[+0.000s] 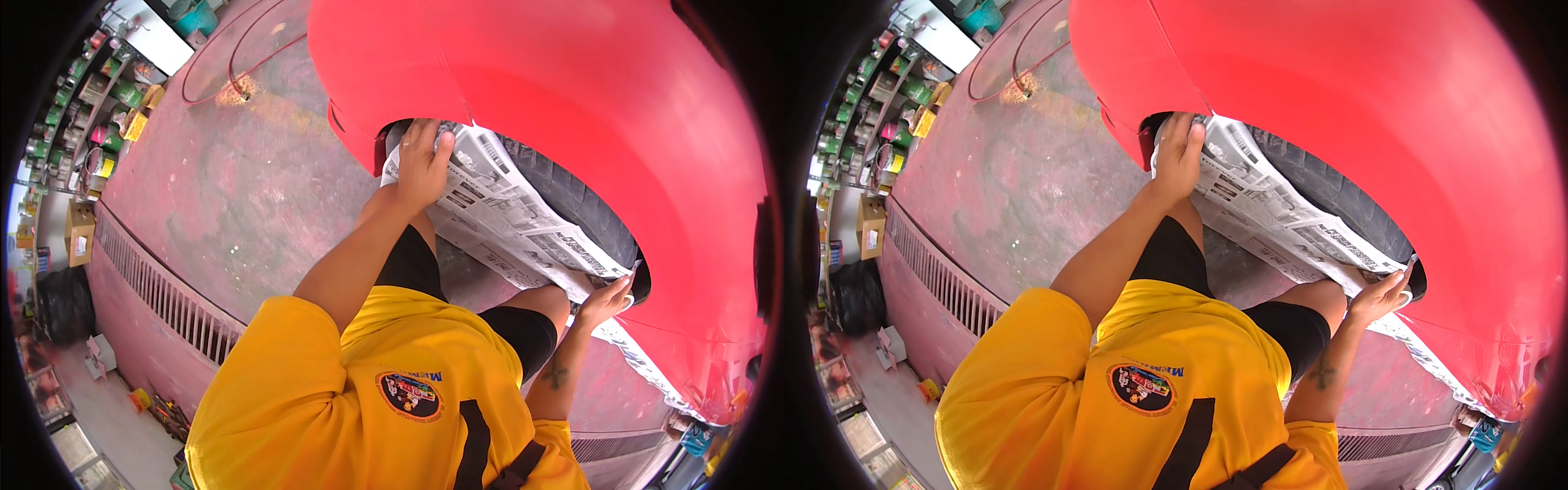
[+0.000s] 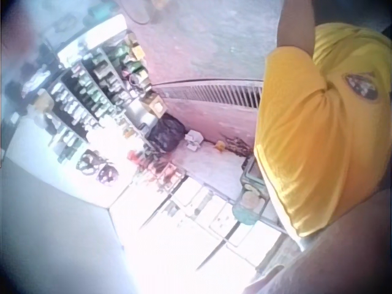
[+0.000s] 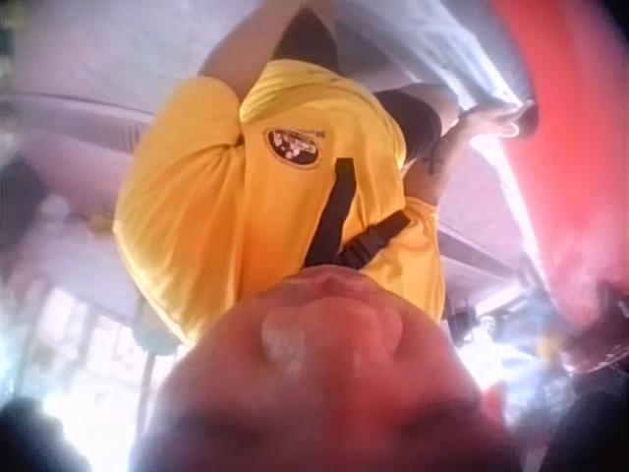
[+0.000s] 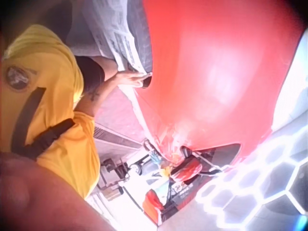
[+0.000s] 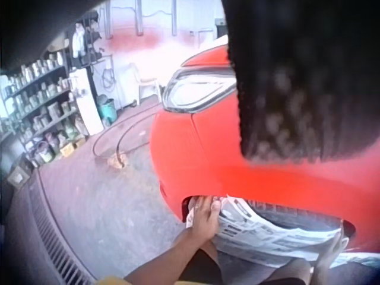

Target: The person folds newspaper sheets and uses masking tape to cover the front tire and wheel well of a red car. They carefully wrap the paper around the tire and secure it with multiple strips of tape to protect the area.

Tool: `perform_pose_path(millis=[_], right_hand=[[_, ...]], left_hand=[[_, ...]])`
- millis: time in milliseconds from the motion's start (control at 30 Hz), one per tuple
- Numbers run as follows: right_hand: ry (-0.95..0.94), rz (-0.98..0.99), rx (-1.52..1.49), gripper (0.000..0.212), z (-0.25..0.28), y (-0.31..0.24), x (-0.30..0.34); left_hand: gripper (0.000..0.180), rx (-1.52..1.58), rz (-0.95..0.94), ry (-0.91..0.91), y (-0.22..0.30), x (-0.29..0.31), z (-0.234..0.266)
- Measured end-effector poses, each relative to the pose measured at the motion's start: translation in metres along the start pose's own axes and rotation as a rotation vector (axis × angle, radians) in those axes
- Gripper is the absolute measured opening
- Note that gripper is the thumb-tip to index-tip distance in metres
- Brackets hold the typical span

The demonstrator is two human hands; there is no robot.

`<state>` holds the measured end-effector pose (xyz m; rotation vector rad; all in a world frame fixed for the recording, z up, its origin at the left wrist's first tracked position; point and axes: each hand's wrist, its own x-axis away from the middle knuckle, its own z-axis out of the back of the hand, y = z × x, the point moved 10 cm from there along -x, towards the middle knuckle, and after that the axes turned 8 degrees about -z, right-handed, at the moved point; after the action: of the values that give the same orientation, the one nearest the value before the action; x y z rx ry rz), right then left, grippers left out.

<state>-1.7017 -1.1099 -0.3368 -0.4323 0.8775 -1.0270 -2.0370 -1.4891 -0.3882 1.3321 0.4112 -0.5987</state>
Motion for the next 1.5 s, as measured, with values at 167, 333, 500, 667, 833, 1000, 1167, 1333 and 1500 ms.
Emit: perform_pose_path(millis=[167, 333, 500, 667, 833, 1000, 1167, 1333, 1500], right_hand=[[-0.060, 0.046, -0.035, 0.060, -0.001, 0.017, -0.012], [-0.218, 0.027, -0.230, 0.051, -0.003, 0.030, -0.021], [-0.327, 0.052, -0.282, 0.054, -0.012, 0.024, -0.022], [-0.140, 0.073, 0.107, 0.065, 0.024, -0.002, 0.002], [-0.043, -0.101, -0.254, 0.061, 0.087, 0.024, 0.069], [-0.679, -0.499, -0.706, 0.072, 0.037, 0.009, 0.152], [-0.907, -0.316, -0.784, 0.099, 0.007, -0.036, 0.170], [-0.881, -0.165, -0.700, 0.102, 0.009, -0.035, 0.162], [-0.905, -0.074, -0.515, 0.100, 0.006, -0.041, 0.152]], left_hand=[[0.056, 0.047, 0.176, -0.176, -0.020, -0.021, -0.005], [0.059, 0.133, 0.205, -0.161, -0.032, -0.020, -0.013], [0.043, -0.039, 0.034, 0.014, -0.030, -0.020, -0.004], [0.050, -0.075, -0.042, 0.066, 0.019, -0.010, 0.011], [0.044, -0.229, -0.252, 0.131, 0.090, 0.054, 0.042], [0.009, 0.297, 0.113, -0.647, 0.135, 0.099, -0.066], [0.018, 0.418, 0.091, -0.878, 0.169, 0.110, -0.130], [0.040, 0.307, -0.145, -0.959, 0.195, 0.107, -0.145], [0.049, 0.313, -0.182, -1.016, 0.197, 0.115, -0.163]])
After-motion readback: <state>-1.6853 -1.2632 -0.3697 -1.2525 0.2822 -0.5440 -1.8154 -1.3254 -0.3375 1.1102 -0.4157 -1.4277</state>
